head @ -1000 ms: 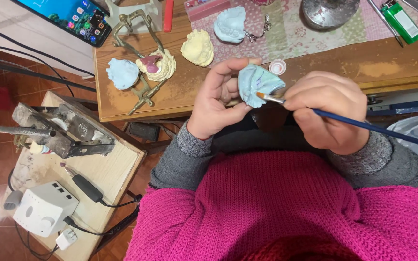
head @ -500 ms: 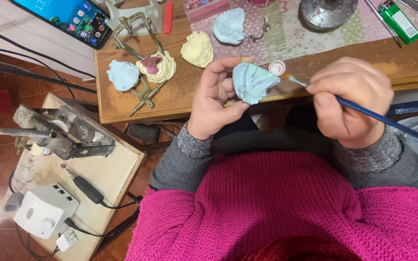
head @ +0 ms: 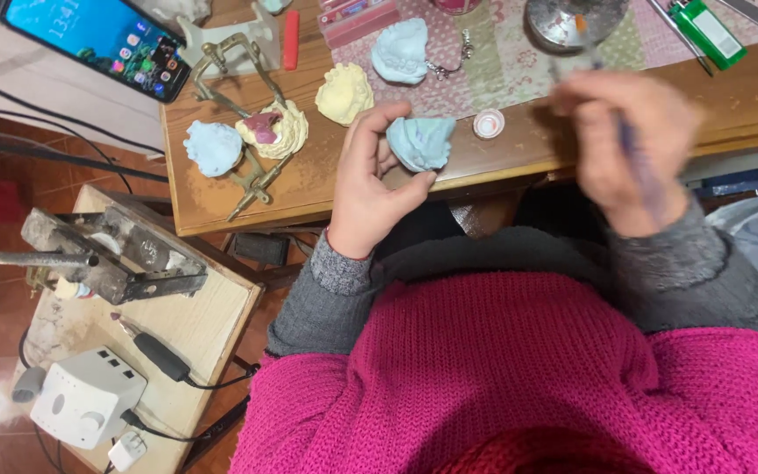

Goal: The person retrieves a paintbrush from a drawer and applies a liquid substance from a bottle into a small container. They then use the brush to paint a light blue dental mold, followed by a white mold, before handling a metal dental appliance.

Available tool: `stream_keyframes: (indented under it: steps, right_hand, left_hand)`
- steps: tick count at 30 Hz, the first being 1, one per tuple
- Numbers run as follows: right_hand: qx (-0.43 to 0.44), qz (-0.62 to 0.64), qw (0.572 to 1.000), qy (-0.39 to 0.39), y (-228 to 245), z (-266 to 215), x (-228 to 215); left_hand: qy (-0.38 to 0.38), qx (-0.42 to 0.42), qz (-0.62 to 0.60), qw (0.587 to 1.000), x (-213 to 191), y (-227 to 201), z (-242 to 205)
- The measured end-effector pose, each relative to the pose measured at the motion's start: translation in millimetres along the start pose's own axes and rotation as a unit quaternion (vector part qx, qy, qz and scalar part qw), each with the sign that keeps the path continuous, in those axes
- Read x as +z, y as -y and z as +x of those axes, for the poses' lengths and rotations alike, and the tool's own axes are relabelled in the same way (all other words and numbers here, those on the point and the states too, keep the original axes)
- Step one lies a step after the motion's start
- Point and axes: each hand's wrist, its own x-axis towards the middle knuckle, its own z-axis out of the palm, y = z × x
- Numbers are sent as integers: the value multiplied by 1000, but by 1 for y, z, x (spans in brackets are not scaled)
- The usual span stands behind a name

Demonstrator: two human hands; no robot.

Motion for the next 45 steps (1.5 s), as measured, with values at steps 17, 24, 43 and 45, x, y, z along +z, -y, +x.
stream_keyframes:
  steps: [17,24,43,45]
  right_hand:
    - [-48,-51,990,121,-6,3,2]
    - [-83,-49,994,59,9,-3,-42]
    - [11,-13,997,-78,-3,-71,-164]
    - [-24,-8,998,-57,9,-54,-171]
  left_hand:
    - [-104,53,515,849,19,-22,4]
    - [-75,97,562,818,51,-59,11]
    - [212,-144,-355,899,188,18,58]
    - [213,-145,-356,898,197,21,61]
